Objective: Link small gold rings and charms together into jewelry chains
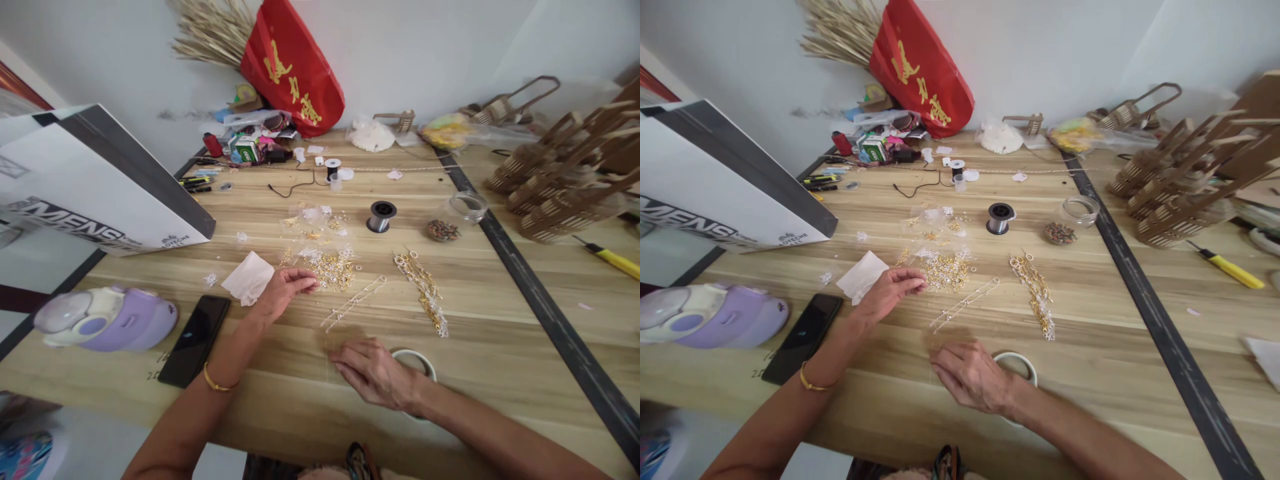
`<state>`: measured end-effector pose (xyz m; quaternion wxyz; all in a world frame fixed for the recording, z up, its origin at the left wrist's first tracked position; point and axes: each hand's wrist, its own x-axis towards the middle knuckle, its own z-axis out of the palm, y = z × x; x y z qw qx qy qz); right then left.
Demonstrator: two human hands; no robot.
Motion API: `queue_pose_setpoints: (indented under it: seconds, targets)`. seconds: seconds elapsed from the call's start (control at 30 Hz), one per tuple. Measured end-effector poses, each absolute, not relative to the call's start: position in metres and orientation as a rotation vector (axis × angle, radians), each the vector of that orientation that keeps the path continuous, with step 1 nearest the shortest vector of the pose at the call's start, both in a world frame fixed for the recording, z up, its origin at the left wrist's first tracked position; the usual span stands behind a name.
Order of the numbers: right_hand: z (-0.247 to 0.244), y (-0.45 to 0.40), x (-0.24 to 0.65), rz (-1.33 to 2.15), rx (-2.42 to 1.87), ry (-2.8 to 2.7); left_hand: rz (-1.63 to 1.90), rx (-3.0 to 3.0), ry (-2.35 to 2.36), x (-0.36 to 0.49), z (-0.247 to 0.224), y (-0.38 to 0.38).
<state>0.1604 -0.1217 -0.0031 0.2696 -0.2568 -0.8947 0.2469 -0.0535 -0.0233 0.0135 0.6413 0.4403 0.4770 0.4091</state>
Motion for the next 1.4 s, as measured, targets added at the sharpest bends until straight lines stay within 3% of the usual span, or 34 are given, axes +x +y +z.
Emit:
queue_pose_setpoints:
  seconds: [0.23,0.7,1.4]
  targets:
    - [0.006,-0.112,0.165,0.702,-0.783,-2.332,0.884,0.929,1.016,-0.046,0.015,-0.046]
    - [0.026,-0.082,0.143,1.173,-1.104,-1.812,0.88,1.041,1.029,-0.039,0.004,-0.066]
    - [0.002,-0.08,0.139,1.212,-1.154,-1.774,0.857,1.224,1.075,-0.038,0.0,-0.068]
